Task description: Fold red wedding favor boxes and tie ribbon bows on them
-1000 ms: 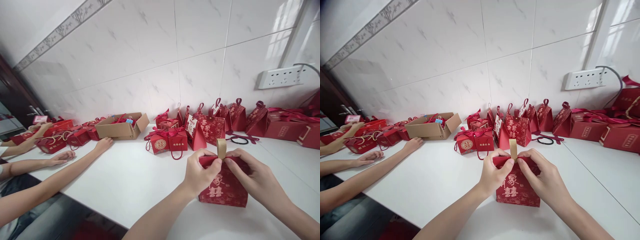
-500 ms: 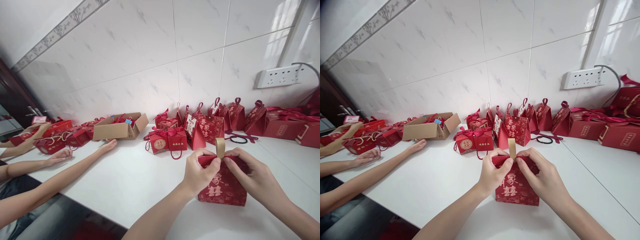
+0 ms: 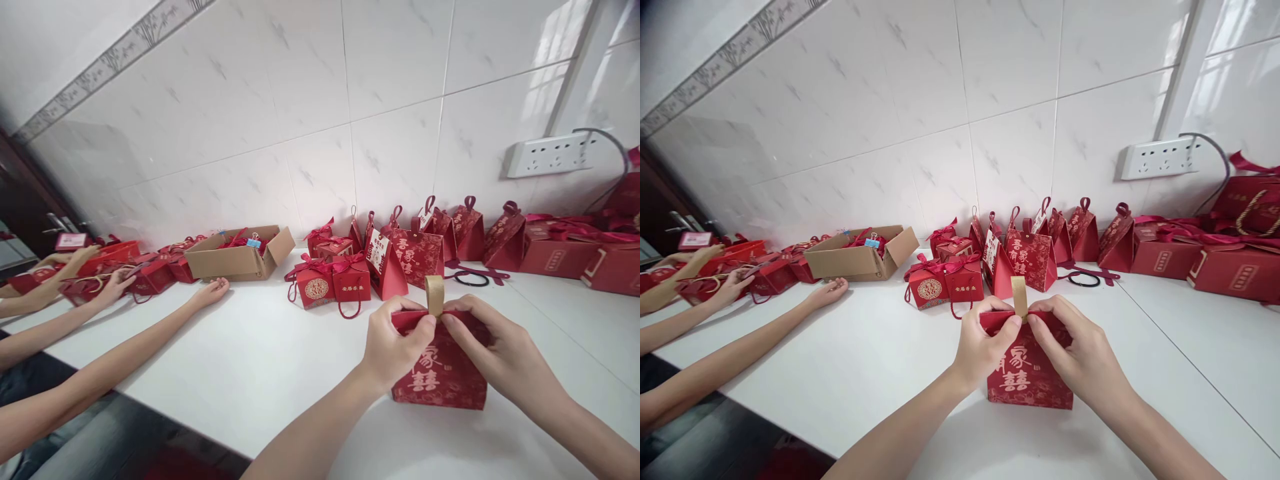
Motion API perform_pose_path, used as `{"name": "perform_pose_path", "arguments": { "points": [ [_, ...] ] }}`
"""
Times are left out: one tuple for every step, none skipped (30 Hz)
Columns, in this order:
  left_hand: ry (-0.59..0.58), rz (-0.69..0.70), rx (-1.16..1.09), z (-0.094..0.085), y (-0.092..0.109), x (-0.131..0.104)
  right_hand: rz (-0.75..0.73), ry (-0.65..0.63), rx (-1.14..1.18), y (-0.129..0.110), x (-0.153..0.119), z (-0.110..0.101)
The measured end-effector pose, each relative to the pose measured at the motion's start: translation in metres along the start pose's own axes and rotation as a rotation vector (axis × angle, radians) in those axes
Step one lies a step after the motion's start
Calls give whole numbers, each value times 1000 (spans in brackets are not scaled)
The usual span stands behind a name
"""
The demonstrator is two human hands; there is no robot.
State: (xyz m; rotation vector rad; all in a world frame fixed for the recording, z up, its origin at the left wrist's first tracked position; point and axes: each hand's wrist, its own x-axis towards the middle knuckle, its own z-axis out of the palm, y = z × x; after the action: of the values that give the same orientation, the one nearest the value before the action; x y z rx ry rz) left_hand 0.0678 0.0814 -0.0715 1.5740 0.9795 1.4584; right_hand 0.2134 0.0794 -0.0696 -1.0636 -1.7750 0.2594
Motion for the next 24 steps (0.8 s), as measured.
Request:
{"name": "perform_pose_path", "arguments": {
  "points": [
    [2,0,2,0,0,0,4,-2,-2,0,0,0],
    [2,-1,3,0,0,0,5,-1,-3,0,0,0],
    [2,-1,4,0,0,0,5,0,-4,0,0,0],
    [1,1,5,0,0,0,2,5,-4,0,0,0],
    [1,5,6,0,0,0,1,9,-3,0,0,-1],
    [-1,8,8,0,0,0,0,11,-2,0,0,-1],
    [-1,12,10,0,-1,0,1,11,-1,0,0,-1],
    [-1,14,10,0,-1,0,4,9,-2,0,0,-1],
    [1,13,9,0,-1,1,8,5,-3,0,0,-1],
    [2,11,8,0,-1,1,12,4,-4,0,0,0],
    [5,9,5,1,-1,1,18,4,-5,-1,0,0],
    [6,10,1,1,-1,0,23,13,-5,-1,0,2],
    [9,12,-4,1,-2,0,27,27,-3,-1,-1,3],
    [13,14,-10,2,-3,0,32,45,-1,-1,-2,5],
    [20,16,-20,2,-3,-1,39,69,-1,0,-3,6],
    [29,16,-32,3,-5,-2,46,93,-4,0,-4,8],
    [39,13,-46,4,-6,-3,53,112,-8,1,-6,9],
    [48,6,-61,4,-7,-4,59,121,-12,2,-7,10],
    [57,-4,-74,5,-7,-5,62,119,-14,3,-8,11],
    [64,-14,-86,5,-8,-5,60,109,-11,4,-8,11],
    [69,-23,-96,5,-8,-5,61,93,-7,6,-9,11],
    [72,-31,-102,5,-8,-5,65,78,-5,7,-9,10],
    [73,-35,-105,5,-8,-5,74,65,-5,7,-9,9],
    [72,-36,-108,5,-8,-5,82,52,-7,8,-9,8]
  ]
}}
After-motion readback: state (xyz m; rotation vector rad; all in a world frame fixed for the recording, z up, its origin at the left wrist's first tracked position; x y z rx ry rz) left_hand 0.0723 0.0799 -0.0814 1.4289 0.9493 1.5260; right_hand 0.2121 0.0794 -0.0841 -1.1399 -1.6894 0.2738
